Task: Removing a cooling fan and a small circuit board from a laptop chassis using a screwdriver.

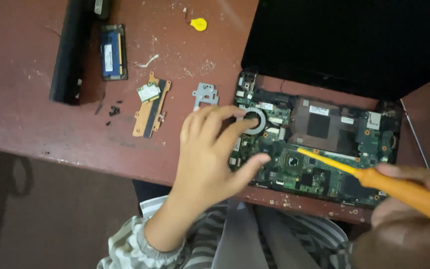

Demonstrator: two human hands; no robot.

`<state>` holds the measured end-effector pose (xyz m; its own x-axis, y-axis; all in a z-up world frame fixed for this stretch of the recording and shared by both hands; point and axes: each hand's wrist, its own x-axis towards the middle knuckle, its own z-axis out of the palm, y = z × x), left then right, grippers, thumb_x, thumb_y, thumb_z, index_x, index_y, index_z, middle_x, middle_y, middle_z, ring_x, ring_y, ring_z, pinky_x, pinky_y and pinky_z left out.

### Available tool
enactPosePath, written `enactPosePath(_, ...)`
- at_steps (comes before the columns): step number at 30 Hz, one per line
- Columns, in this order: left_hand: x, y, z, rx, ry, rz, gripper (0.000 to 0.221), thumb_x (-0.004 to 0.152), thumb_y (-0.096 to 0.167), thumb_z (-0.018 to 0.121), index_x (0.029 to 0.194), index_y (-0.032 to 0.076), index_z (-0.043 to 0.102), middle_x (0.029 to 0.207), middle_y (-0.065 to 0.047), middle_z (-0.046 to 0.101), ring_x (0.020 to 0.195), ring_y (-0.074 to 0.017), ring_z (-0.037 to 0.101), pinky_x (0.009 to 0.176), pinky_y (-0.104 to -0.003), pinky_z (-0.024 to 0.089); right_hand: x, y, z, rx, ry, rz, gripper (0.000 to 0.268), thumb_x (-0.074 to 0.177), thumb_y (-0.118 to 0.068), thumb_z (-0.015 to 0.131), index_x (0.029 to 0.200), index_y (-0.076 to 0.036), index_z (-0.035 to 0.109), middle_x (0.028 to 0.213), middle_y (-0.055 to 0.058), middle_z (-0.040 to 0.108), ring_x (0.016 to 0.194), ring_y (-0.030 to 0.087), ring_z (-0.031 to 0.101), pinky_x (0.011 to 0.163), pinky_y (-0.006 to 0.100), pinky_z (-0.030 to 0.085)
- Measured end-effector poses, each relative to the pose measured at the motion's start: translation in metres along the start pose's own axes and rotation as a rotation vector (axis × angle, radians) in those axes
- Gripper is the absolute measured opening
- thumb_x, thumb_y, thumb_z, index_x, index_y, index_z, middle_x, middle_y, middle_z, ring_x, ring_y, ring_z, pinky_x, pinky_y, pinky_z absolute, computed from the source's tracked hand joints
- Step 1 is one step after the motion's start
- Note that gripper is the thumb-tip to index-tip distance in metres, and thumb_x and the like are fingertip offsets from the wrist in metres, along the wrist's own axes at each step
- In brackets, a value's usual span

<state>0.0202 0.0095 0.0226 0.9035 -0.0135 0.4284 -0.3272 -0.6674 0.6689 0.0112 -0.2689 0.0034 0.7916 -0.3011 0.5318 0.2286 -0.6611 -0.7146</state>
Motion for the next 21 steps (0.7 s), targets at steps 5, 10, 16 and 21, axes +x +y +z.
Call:
enactPosePath(5,0.000,-0.007,0.016,0.196,-0.007,-0.025,0.036,0.086,0.043,0.070,0.108,0.015,0.066,0.126,-0.005,0.059,0.126,-0.0321,0.054,0.114,-0.063,0.030,0.051,0.057,0.006,0.610,-0.606,-0.249,0.062,0.109,-0.071,0.047,0.130,-0.013,0.052,0.123,-0.002,0.064,0.109,0.027,0.080,0.092,0.036,0.078)
enactPosePath(10,-0.002,-0.010,0.016,0.166,-0.007,-0.032,0.020,0.089,0.028,0.067,0.103,0.015,0.069,0.124,-0.005,0.061,0.126,-0.0324,0.056,0.113,-0.067,0.029,0.066,0.001,0.008,0.440,-0.720,-0.353,0.048,0.108,-0.044,0.041,0.146,-0.017,0.031,0.124,0.014,0.057,0.109,0.034,0.078,0.105,0.047,0.075)
enactPosePath(16,-0.002,-0.010,0.015,0.199,-0.001,-0.029,0.017,0.091,0.027,0.066,0.103,0.016,0.071,0.124,-0.001,0.063,0.125,-0.0294,0.056,0.112,-0.067,0.028,0.054,-0.072,0.032,0.156,-0.622,-0.211,0.052,0.103,-0.040,0.041,0.126,0.005,0.032,0.110,0.024,0.056,0.097,0.037,0.076,0.098,0.046,0.070)
enactPosePath(21,-0.001,-0.010,0.013,0.223,-0.011,-0.035,0.017,0.092,0.027,0.067,0.103,0.015,0.070,0.125,-0.002,0.062,0.126,-0.0295,0.056,0.111,-0.069,0.029,0.051,-0.088,0.037,0.026,-0.587,-0.132,0.053,0.101,-0.037,0.041,0.113,0.014,0.047,0.110,0.025,0.060,0.100,0.037,0.074,0.103,0.044,0.065)
